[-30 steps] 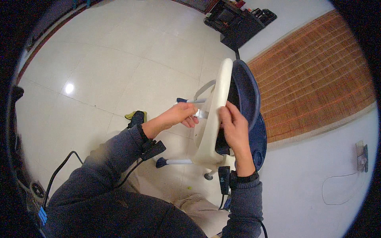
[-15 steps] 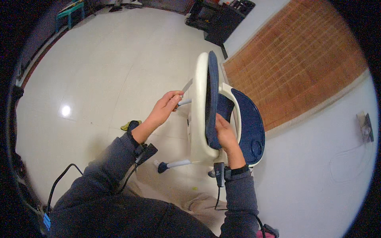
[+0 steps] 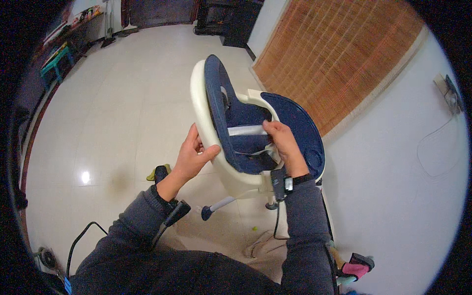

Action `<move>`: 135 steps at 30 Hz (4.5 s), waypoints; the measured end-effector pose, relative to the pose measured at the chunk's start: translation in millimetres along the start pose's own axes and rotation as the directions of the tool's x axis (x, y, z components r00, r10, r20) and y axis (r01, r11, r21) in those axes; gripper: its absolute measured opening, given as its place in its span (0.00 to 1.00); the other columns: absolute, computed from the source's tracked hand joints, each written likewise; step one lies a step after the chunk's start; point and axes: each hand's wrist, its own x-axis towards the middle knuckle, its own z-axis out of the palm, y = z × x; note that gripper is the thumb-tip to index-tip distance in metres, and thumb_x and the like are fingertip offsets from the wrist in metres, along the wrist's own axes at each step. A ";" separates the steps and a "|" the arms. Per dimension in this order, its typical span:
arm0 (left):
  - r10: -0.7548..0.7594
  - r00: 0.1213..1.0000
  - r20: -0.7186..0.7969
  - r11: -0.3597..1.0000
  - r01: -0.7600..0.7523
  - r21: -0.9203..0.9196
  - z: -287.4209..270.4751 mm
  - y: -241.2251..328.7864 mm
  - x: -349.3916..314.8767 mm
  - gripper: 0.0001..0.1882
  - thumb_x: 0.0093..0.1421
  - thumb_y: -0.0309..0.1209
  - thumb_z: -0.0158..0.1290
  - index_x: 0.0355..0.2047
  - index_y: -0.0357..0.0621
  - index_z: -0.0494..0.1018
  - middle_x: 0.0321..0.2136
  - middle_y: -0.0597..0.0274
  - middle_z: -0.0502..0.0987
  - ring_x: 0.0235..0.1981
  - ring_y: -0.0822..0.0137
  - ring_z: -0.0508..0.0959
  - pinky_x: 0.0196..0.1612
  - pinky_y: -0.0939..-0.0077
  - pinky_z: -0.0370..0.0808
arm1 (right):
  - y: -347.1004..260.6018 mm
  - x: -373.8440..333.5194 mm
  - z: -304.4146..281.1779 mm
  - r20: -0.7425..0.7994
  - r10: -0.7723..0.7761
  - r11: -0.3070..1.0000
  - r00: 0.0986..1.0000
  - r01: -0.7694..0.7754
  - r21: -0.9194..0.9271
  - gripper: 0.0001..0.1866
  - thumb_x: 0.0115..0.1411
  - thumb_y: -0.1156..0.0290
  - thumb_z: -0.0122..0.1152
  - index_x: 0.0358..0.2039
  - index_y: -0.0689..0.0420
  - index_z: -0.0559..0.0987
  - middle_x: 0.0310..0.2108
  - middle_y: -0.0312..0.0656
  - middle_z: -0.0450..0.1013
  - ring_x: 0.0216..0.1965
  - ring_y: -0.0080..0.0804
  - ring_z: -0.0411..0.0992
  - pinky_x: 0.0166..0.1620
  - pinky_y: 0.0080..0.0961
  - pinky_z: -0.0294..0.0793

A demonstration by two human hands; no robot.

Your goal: The person assembles a baby high chair by attaching legs, wiping the seat, and installing the tray and backrest. They then clean a small pink chair with a cloth. The person handles the chair components and a cleaning cloth.

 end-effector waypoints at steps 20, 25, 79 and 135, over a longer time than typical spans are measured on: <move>-0.377 0.926 -0.020 0.925 0.375 -0.063 -18.7 -26.5 24.7 0.16 0.64 0.37 0.43 0.46 0.38 0.63 0.29 0.60 0.75 0.26 0.71 0.78 0.28 0.76 0.78 | -24.4 33.1 24.0 0.222 0.046 0.971 0.974 0.009 -0.239 0.14 0.63 0.61 0.51 0.43 0.54 0.76 0.40 0.33 0.72 0.39 0.23 0.68 0.44 0.21 0.66; -0.346 0.938 -0.025 0.937 0.344 -0.067 -23.5 -36.2 26.6 0.17 0.64 0.37 0.42 0.46 0.37 0.62 0.28 0.59 0.74 0.27 0.70 0.77 0.28 0.74 0.78 | -43.4 69.6 54.6 0.321 -0.046 0.916 0.946 0.169 -0.365 0.19 0.61 0.68 0.52 0.52 0.59 0.71 0.43 0.38 0.72 0.38 0.24 0.69 0.42 0.20 0.67; 0.364 0.877 -0.314 0.834 -0.156 0.530 -33.4 -79.0 54.8 0.37 0.57 0.43 0.56 0.62 0.42 0.54 0.49 0.49 0.67 0.46 0.58 0.72 0.49 0.67 0.70 | 143.4 -83.8 -144.6 -0.442 0.432 0.902 0.786 -0.368 0.226 0.32 0.52 0.47 0.58 0.45 0.64 0.73 0.39 0.46 0.75 0.34 0.34 0.75 0.32 0.29 0.77; -0.097 0.985 -0.145 0.764 0.167 0.624 32.7 -98.6 -180.4 0.17 0.58 0.28 0.50 0.49 0.51 0.70 0.51 0.57 0.64 0.47 0.60 0.69 0.49 0.69 0.70 | 185.6 -330.5 -165.0 0.107 0.359 0.899 0.927 -0.313 -0.308 0.21 0.64 0.56 0.51 0.52 0.54 0.71 0.42 0.37 0.75 0.36 0.22 0.71 0.38 0.20 0.72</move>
